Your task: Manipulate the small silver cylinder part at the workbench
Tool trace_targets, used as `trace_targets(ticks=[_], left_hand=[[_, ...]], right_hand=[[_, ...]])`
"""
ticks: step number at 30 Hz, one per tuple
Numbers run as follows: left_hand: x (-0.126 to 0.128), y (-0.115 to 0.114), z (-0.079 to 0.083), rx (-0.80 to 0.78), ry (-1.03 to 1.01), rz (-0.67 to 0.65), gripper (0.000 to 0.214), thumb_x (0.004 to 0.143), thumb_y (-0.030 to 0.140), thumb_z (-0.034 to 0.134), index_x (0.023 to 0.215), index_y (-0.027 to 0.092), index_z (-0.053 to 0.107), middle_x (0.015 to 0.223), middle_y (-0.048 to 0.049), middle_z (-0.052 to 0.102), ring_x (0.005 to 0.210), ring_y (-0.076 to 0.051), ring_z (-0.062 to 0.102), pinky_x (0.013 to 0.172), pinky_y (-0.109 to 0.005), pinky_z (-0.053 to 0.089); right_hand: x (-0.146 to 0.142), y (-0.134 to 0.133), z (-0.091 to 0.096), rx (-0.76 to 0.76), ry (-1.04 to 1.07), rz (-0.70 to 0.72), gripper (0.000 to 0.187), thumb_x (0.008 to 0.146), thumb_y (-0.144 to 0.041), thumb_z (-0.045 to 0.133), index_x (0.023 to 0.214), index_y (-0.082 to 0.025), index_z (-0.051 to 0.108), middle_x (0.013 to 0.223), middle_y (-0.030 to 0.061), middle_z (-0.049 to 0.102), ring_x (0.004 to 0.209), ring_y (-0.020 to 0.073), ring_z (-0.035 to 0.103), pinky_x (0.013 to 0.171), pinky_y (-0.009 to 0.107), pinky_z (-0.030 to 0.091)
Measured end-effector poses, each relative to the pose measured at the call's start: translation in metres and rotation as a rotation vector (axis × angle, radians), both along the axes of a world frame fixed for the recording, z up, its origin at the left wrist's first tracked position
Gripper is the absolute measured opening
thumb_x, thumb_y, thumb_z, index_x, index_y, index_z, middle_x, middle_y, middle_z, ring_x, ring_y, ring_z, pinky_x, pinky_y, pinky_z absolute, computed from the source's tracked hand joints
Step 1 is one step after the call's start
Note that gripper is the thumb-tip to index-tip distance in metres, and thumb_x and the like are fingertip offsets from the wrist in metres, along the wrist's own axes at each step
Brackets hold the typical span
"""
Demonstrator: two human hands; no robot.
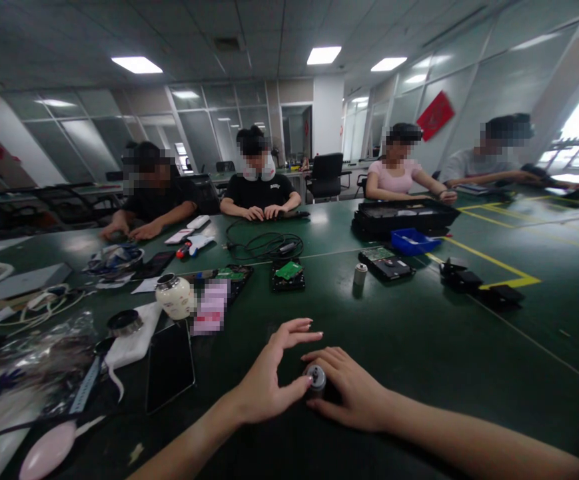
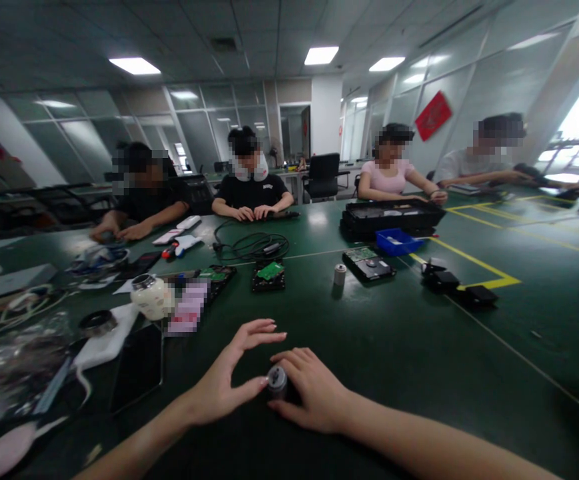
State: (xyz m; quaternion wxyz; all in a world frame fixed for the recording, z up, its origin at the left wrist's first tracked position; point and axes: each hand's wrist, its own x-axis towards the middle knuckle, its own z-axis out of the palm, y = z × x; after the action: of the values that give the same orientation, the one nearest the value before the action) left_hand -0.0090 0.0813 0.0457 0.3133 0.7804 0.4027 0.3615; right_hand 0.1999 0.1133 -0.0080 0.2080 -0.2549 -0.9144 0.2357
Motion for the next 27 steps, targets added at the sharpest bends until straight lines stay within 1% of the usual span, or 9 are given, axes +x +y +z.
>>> trace_targets(ticks=[4, 6, 9, 13, 15, 16, 19, 24, 27], left_hand=[[0.006, 0.000, -0.006, 0.013, 0.070, 0.051, 0.030, 0.075, 0.020, 0.075, 0.104, 0.026, 0.071, 0.136, -0.0069, 0.051, 0.121, -0.028, 0.052, 0.105, -0.045, 0.040], [0.011, 0.000, -0.010, 0.007, 0.060, 0.078, 0.014, 0.075, 0.021, 0.075, 0.088, 0.025, 0.075, 0.130, -0.0063, 0.055, 0.112, -0.025, 0.058, 0.101, -0.043, 0.044], [0.011, 0.006, -0.015, 0.068, -0.032, 0.174, 0.006, 0.076, 0.021, 0.076, 0.082, 0.023, 0.075, 0.116, -0.0069, 0.061, 0.098, -0.021, 0.065, 0.093, -0.037, 0.050], [-0.012, 0.031, -0.028, 0.253, -0.080, 0.525, 0.010, 0.081, 0.030, 0.072, 0.086, 0.021, 0.072, 0.107, -0.0077, 0.066, 0.101, -0.023, 0.065, 0.092, -0.036, 0.050], [-0.031, 0.047, -0.040, 0.255, -0.027, 0.701, 0.017, 0.084, 0.031, 0.068, 0.097, 0.020, 0.065, 0.103, -0.0066, 0.069, 0.098, -0.022, 0.067, 0.092, -0.038, 0.050], [-0.040, 0.054, -0.047, 0.242, -0.008, 0.730, 0.018, 0.084, 0.030, 0.067, 0.098, 0.020, 0.063, 0.101, -0.0067, 0.071, 0.097, -0.023, 0.068, 0.091, -0.039, 0.050], [-0.060, 0.065, -0.066, 0.193, 0.049, 0.735, 0.023, 0.078, 0.025, 0.072, 0.097, 0.021, 0.060, 0.092, -0.0055, 0.074, 0.090, -0.027, 0.070, 0.086, -0.044, 0.051], [-0.068, 0.064, -0.077, 0.157, 0.098, 0.746, 0.048, 0.069, 0.031, 0.080, 0.111, 0.022, 0.058, 0.097, -0.0062, 0.076, 0.111, -0.033, 0.061, 0.094, -0.051, 0.044], [-0.067, 0.065, -0.073, 0.148, 0.083, 0.748, 0.032, 0.071, 0.032, 0.078, 0.098, 0.020, 0.064, 0.098, -0.0071, 0.075, 0.101, -0.031, 0.066, 0.089, -0.047, 0.048]], right_hand=[[-0.001, 0.001, -0.002, 0.009, -0.002, -0.005, 0.041, 0.081, -0.036, 0.066, 0.117, -0.018, 0.056, 0.122, 0.0100, 0.059, 0.111, 0.0269, 0.051, 0.097, 0.043, 0.038], [-0.002, 0.002, -0.002, 0.017, -0.006, -0.009, 0.043, 0.081, -0.037, 0.066, 0.119, -0.017, 0.055, 0.122, 0.0107, 0.059, 0.112, 0.0272, 0.051, 0.098, 0.043, 0.038], [-0.002, 0.002, -0.001, 0.016, -0.020, -0.008, 0.043, 0.082, -0.038, 0.065, 0.118, -0.017, 0.055, 0.123, 0.0114, 0.059, 0.111, 0.0272, 0.052, 0.098, 0.043, 0.038], [-0.001, 0.002, 0.005, -0.010, -0.049, -0.014, 0.041, 0.082, -0.040, 0.065, 0.115, -0.017, 0.056, 0.127, 0.0117, 0.057, 0.114, 0.0277, 0.052, 0.100, 0.043, 0.037], [-0.001, 0.001, 0.006, -0.020, -0.053, -0.013, 0.040, 0.083, -0.041, 0.064, 0.115, -0.018, 0.057, 0.129, 0.0109, 0.056, 0.115, 0.0274, 0.051, 0.102, 0.043, 0.036], [0.000, 0.001, 0.007, -0.023, -0.052, -0.011, 0.040, 0.083, -0.041, 0.064, 0.115, -0.019, 0.056, 0.130, 0.0105, 0.056, 0.116, 0.0271, 0.051, 0.102, 0.043, 0.036], [0.000, 0.001, 0.007, -0.032, -0.052, -0.008, 0.040, 0.083, -0.041, 0.064, 0.116, -0.019, 0.056, 0.130, 0.0102, 0.056, 0.117, 0.0267, 0.051, 0.103, 0.043, 0.036], [0.000, 0.000, 0.006, -0.040, -0.065, -0.009, 0.041, 0.083, -0.041, 0.064, 0.116, -0.019, 0.056, 0.130, 0.0100, 0.056, 0.117, 0.0265, 0.051, 0.103, 0.043, 0.036], [0.000, 0.001, 0.007, -0.039, -0.059, -0.008, 0.040, 0.083, -0.041, 0.064, 0.116, -0.019, 0.056, 0.130, 0.0098, 0.056, 0.117, 0.0263, 0.051, 0.103, 0.043, 0.036]])
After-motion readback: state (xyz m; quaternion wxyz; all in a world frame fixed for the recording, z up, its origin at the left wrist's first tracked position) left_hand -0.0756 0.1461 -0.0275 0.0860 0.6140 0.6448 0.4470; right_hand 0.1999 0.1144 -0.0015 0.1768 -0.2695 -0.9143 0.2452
